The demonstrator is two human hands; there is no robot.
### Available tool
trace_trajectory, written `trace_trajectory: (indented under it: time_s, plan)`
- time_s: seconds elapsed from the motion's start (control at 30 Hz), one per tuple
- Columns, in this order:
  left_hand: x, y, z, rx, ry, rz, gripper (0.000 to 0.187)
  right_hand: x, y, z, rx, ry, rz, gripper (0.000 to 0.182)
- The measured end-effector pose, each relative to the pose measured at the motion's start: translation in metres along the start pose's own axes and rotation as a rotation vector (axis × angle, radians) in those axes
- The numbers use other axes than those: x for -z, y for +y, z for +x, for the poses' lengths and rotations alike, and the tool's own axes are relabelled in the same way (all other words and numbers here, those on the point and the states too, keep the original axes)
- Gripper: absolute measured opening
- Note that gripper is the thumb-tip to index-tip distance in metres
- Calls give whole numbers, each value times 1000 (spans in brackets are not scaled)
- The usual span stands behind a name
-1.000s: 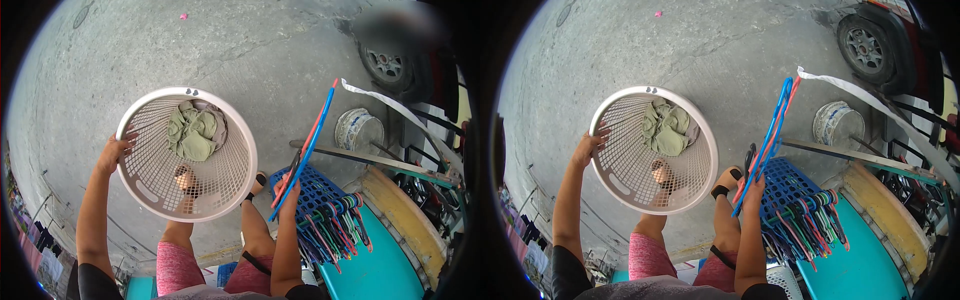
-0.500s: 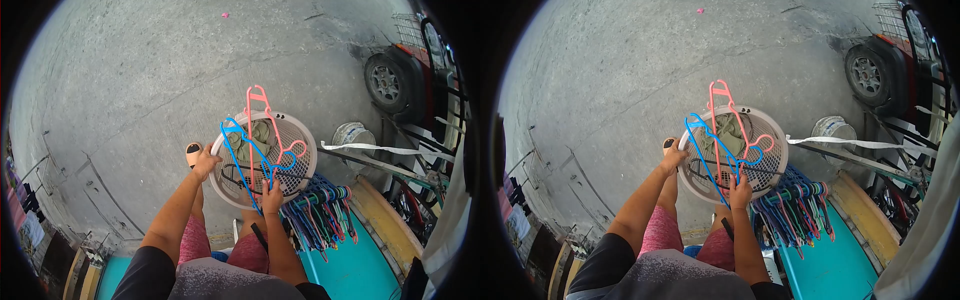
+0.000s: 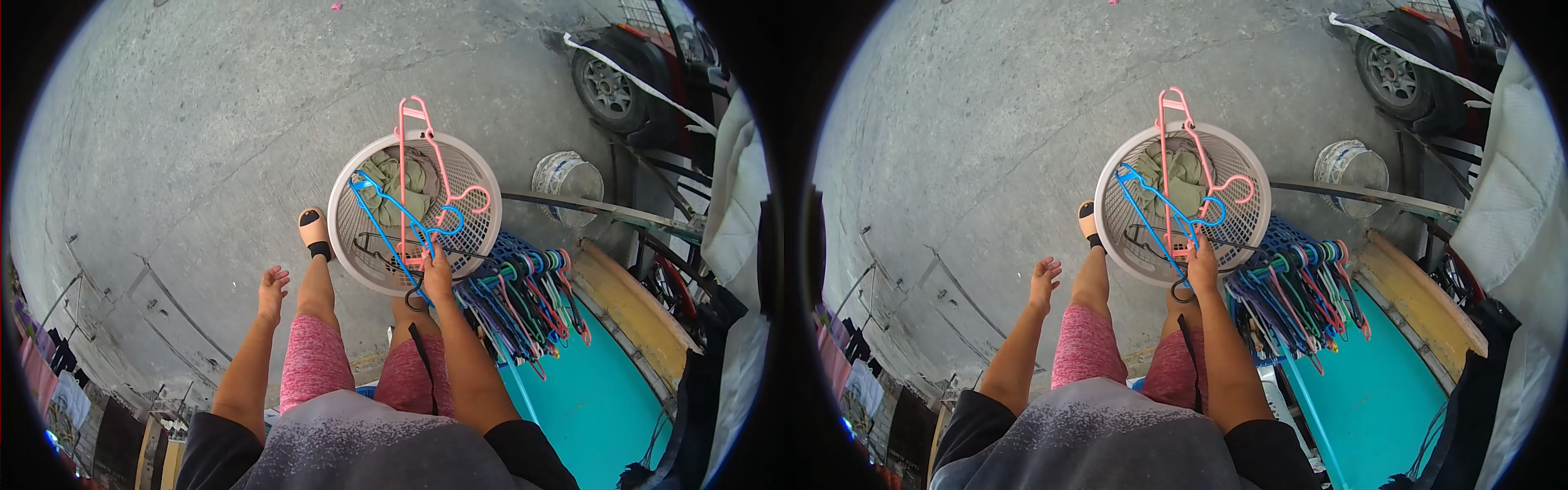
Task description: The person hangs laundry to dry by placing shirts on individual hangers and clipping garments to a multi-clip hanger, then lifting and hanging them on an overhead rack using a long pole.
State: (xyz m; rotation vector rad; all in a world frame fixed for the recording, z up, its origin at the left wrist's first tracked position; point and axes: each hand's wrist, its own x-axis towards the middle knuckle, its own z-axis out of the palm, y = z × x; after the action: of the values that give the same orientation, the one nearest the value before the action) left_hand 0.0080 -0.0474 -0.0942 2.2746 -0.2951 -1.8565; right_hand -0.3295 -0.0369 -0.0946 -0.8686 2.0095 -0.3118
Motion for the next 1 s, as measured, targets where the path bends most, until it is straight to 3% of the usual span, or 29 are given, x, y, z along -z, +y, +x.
trace_trajectory:
  time_s: [0.1,0.2,0.27,0.33,0.4,0.43,0.47,0.5,0.53,0.6,0.67,0.73,0.77,0.8,0.87,0.9,1.0]
  plan:
    - [-34,7,-22,-185,-99,49,32,24,-17,-15,-12,120,-218,25]
    - [-79,15,-40,-329,-328,54,31,45,-29,-26,18,259,-130,26]
    - [-109,33,-65,-167,-427,113,32,58,-32,-20,-54,204,-57,26]
    - [-140,46,-87,118,-477,90,36,63,-30,-16,-79,119,191,25]
    - [-165,55,-101,376,-509,-95,43,60,-30,-21,-60,101,347,25]
    - [-175,50,-99,371,-508,-95,43,57,-38,-25,-29,93,430,25]
    - [-185,41,-93,349,-692,-279,43,53,-46,-30,0,85,515,25]
    - [-189,35,-91,326,-873,-462,43,51,-58,-38,44,95,442,24]
    - [-188,37,-97,322,-873,-454,43,53,-75,-48,43,69,399,23]
    - [-185,48,-110,141,-656,-470,37,49,-83,-56,40,22,485,20]
    - [-169,64,-126,79,-678,-470,31,53,-95,-65,22,-12,590,19]
    - [-152,91,-152,-72,-493,-143,26,59,-117,-73,7,-46,699,19]
    - [-147,87,-149,-124,-436,-177,23,65,-128,-76,-8,-28,816,17]
    - [-141,90,-153,-143,-437,-168,23,71,-140,-80,-26,-11,933,16]
    - [-130,99,-163,-549,-444,-46,22,88,-163,-90,-17,-48,943,18]
    - [-123,105,-168,-650,-338,220,23,96,-172,-95,30,-69,905,19]
    - [-115,121,-186,-804,-426,110,24,115,-202,-117,147,-105,895,21]
